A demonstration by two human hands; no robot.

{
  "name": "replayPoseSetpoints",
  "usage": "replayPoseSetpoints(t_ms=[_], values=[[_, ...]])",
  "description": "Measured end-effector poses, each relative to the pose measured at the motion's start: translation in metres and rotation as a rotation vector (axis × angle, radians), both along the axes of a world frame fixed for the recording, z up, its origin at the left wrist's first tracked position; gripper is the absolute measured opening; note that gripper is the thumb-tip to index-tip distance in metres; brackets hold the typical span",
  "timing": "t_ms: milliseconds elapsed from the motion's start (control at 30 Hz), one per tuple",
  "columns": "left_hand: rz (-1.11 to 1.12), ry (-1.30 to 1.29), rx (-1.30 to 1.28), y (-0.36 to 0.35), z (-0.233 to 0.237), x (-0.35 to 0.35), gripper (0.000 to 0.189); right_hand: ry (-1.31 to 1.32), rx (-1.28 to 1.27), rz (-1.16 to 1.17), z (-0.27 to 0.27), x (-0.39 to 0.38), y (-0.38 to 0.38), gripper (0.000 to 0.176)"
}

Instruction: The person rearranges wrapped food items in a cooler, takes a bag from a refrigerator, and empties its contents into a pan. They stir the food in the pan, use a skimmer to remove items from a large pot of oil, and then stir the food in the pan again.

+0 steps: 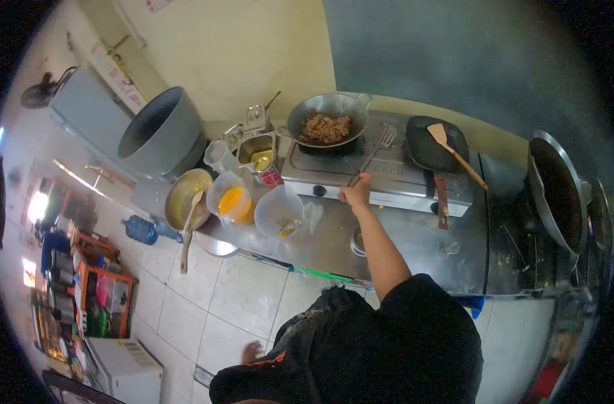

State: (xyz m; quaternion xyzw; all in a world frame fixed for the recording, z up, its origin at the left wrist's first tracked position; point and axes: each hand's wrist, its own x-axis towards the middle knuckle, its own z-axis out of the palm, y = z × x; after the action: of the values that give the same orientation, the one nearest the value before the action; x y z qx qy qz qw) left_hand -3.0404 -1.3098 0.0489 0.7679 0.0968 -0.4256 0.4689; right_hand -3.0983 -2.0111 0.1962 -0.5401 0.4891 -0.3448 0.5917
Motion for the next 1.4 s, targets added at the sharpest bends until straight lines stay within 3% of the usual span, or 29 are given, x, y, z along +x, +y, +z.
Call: replayPoseSetpoints(t_ms=[133, 233, 300, 367, 467, 567, 633, 733, 867, 967, 1033, 1067, 1100, 1200, 1267, 1400], values=[[-0.127, 0.186, 0.151, -0.015, -0.011, 0.001, 0.029, 0.496, -0.387, -0.037, -0.016, -0.045, -0.027, 0.067], [-0.128, 0.185, 0.168, -0.013, -0.018, 0.040, 0.028, 0.717, -0.332, -0.021, 0.063, -0.083, -0.025, 0.059], [-0.130, 0.169, 0.159, -0.009, -0.023, 0.076, 0.028, 0.979, -0.535, 0.040, 0.076, -0.108, -0.037, 0.053], [-0.129, 0.146, 0.135, -0.002, -0.028, 0.119, 0.027, 1.137, -0.579, 0.016, 0.136, -0.113, -0.008, 0.043], [-0.134, 0.089, 0.020, -0.003, -0.034, 0.199, 0.026, 1.110, -0.897, -0.155, 0.193, -0.125, 0.025, 0.037], [-0.105, 0.012, 0.002, -0.032, -0.030, 0.267, 0.026, 0.993, -0.837, -0.150, 0.249, -0.115, 0.039, 0.038], [0.007, 0.029, 0.133, -0.073, -0.011, 0.289, 0.031, 0.921, -0.666, -0.064, 0.272, -0.095, 0.030, 0.039], [-0.049, 0.032, 0.022, -0.107, 0.003, 0.302, 0.030, 1.127, -0.722, 0.144, 0.296, -0.053, 0.009, 0.033], [-0.152, 0.154, 0.010, -0.120, -0.006, 0.291, 0.028, 1.413, -0.835, 0.387, 0.329, -0.009, -0.043, 0.025], [-0.143, 0.242, 0.061, -0.109, -0.019, 0.270, 0.027, 1.597, -0.761, 0.562, 0.360, 0.035, -0.064, 0.027], [-0.127, 0.231, 0.002, -0.087, -0.034, 0.251, 0.027, 1.364, -0.726, 0.746, 0.333, 0.041, -0.096, 0.031], [-0.240, 0.216, -0.022, -0.071, -0.047, 0.244, 0.027, 1.241, -0.707, 0.832, 0.317, 0.043, -0.108, 0.032], [-0.352, 0.199, -0.047, -0.052, -0.065, 0.242, 0.028, 1.164, -0.716, 0.811, 0.306, 0.040, -0.115, 0.033], [-0.046, 0.486, -0.061, -0.023, -0.092, 0.227, 0.028, 0.967, -0.781, 0.734, 0.294, 0.019, -0.125, 0.033], [-0.027, 0.290, 0.156, -0.020, -0.079, 0.197, 0.029, 0.884, -0.861, 0.658, 0.301, 0.004, -0.113, 0.031], [-0.093, 0.225, -0.059, -0.017, -0.080, 0.184, 0.027, 1.158, -0.976, 0.531, 0.332, 0.019, -0.073, 0.031]])
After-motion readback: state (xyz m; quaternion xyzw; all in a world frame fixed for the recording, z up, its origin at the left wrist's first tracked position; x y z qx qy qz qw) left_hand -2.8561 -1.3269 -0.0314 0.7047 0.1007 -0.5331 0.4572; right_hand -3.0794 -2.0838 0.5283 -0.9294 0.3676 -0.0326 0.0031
